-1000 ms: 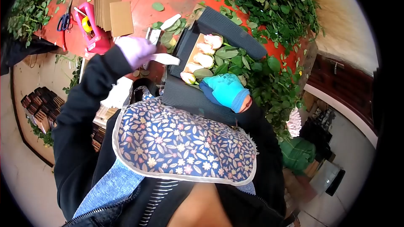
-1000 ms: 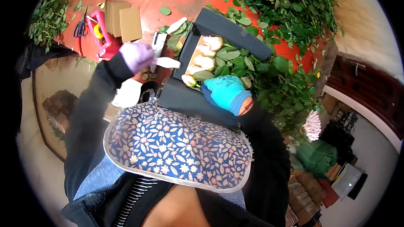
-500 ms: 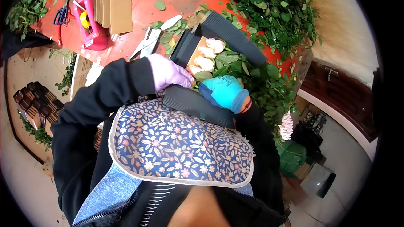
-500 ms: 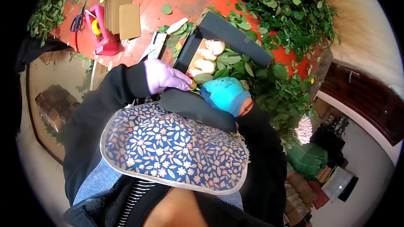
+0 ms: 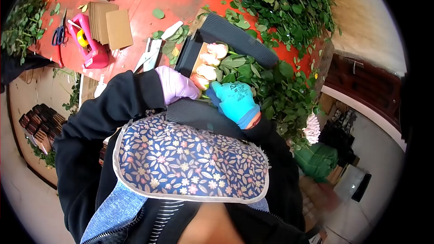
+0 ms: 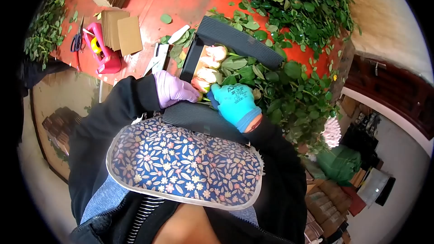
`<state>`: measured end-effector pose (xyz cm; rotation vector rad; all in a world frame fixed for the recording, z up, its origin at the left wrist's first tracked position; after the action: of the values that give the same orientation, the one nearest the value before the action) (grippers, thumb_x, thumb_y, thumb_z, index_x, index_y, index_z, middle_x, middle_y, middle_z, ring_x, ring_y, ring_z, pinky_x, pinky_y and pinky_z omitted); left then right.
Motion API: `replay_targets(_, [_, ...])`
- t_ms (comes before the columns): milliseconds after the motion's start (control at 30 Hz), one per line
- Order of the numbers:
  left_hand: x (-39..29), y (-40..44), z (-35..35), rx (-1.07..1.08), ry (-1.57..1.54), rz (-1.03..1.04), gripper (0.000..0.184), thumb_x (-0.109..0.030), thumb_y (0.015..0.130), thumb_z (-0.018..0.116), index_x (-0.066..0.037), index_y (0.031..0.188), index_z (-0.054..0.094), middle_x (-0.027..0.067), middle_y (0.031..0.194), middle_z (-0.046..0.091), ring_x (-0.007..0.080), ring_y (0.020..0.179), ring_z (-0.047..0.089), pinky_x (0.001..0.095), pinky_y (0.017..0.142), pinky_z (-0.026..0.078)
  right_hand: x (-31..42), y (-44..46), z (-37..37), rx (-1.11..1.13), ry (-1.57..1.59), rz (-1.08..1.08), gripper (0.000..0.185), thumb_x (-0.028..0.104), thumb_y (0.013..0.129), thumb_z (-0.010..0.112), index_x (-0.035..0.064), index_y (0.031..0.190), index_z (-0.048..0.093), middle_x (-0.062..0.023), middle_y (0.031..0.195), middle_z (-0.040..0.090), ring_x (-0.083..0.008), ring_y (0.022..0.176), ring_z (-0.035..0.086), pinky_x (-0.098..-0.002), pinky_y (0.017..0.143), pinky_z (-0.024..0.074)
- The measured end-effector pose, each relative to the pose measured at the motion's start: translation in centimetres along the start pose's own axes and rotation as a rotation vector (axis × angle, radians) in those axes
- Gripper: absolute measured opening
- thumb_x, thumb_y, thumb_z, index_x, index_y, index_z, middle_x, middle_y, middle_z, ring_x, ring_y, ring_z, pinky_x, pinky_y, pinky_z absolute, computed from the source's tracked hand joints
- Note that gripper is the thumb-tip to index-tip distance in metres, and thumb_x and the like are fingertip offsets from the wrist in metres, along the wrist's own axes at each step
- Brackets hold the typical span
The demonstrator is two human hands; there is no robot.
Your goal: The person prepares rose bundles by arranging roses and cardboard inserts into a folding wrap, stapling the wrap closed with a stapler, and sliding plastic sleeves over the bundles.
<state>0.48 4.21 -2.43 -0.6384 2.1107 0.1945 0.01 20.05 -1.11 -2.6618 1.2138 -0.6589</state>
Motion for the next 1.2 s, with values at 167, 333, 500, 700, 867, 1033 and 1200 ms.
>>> replay_targets(167, [-2.0, 2.0, -2.8, -0.276, 0.292, 0.15, 0.033, -0.027, 0.085, 0.065, -0.014, 0.115, 0.061, 0.0043, 0.08, 0.059, 0.0236, 0.066, 0.063, 0.0393, 0.052, 0.047, 0.0, 0.0, 0.2, 0.081, -0.038, 0.008, 0.018, 0.026, 0.09, 0.054, 0.0091, 0.091, 0.06, -0.0073, 0.06, 0.061, -0.0281, 0.055, 0.063, -0.0407, 0.052, 0.0477])
replay_targets(333, [-1.9, 2.5, -1.1, -0.085, 0.433, -0.042, 0.025, -0.025, 0.085, 0.062, -0.012, 0.106, 0.059, 0.0072, 0.077, 0.059, 0.0259, 0.062, 0.063, 0.0403, 0.051, 0.048, -0.3, -0.7, -4.0, -0.135, 0.031, -0.031, 0.015, 0.024, 0.087, 0.06, 0.0099, 0.091, 0.061, -0.0083, 0.059, 0.06, -0.0269, 0.051, 0.06, -0.0407, 0.048, 0.0443])
replay_targets(500, [-1.8, 2.9, -1.0, -0.176, 0.36, -0.145, 0.014, -0.02, 0.087, 0.059, -0.01, 0.097, 0.057, 0.0088, 0.07, 0.057, 0.0263, 0.057, 0.061, 0.039, 0.05, 0.049, -2.2, 0.5, -2.7, -0.155, -0.027, 0.083, 0.016, 0.025, 0.09, 0.056, 0.0094, 0.092, 0.061, -0.0084, 0.063, 0.063, -0.0282, 0.055, 0.062, -0.041, 0.051, 0.0465])
replay_targets(700, [-2.4, 3.3, 0.2, -0.199, 0.486, -0.105, 0.04, -0.017, 0.084, 0.062, -0.013, 0.122, 0.054, 0.0076, 0.092, 0.057, 0.0253, 0.059, 0.061, 0.0381, 0.048, 0.05, -3.4, -0.3, -2.2, -0.159, 0.106, 0.031, 0.016, 0.025, 0.089, 0.056, 0.01, 0.091, 0.062, -0.0082, 0.068, 0.065, -0.0269, 0.061, 0.064, -0.0424, 0.055, 0.0478])
replay_targets(867, [-2.0, 3.0, 0.5, -0.19, 0.5, -0.21, 0.034, -0.014, 0.085, 0.063, -0.013, 0.119, 0.06, 0.0044, 0.11, 0.062, 0.0241, 0.056, 0.062, 0.0361, 0.049, 0.051, -3.1, -0.2, -0.8, -0.26, -0.02, 0.053, 0.012, 0.021, 0.078, 0.061, 0.0111, 0.084, 0.065, -0.0083, 0.067, 0.064, -0.0278, 0.062, 0.064, -0.0415, 0.055, 0.0477])
replay_targets(1033, [-1.9, 2.9, 0.5, -0.241, 0.428, -0.256, 0.029, -0.013, 0.087, 0.063, -0.012, 0.116, 0.063, 0.0066, 0.108, 0.067, 0.0243, 0.058, 0.065, 0.0328, 0.052, 0.054, -3.2, 0.4, 0.0, -0.247, -0.003, 0.015, 0.018, 0.023, 0.083, 0.062, 0.0101, 0.094, 0.058, -0.006, 0.066, 0.061, -0.0273, 0.06, 0.062, -0.0424, 0.055, 0.0451])
replay_targets(1200, [-3.3, 3.4, 0.1, -0.158, 0.603, -0.11, 0.028, -0.012, 0.086, 0.062, -0.011, 0.113, 0.063, 0.0076, 0.124, 0.061, 0.0242, 0.061, 0.066, 0.0316, 0.053, 0.055, -3.3, -0.3, -1.3, -0.229, 0.062, -0.001, 0.019, 0.022, 0.081, 0.063, 0.0103, 0.095, 0.058, -0.007, 0.068, 0.061, -0.0283, 0.061, 0.062, -0.0417, 0.055, 0.0452])
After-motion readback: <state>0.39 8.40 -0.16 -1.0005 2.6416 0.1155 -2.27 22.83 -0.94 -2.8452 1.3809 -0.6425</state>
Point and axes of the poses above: each hand's wrist, its own y-axis towards the middle knuckle, its own z-axis out of the palm, x = y × z, the point moved 6 cm from there along y, towards the middle knuckle
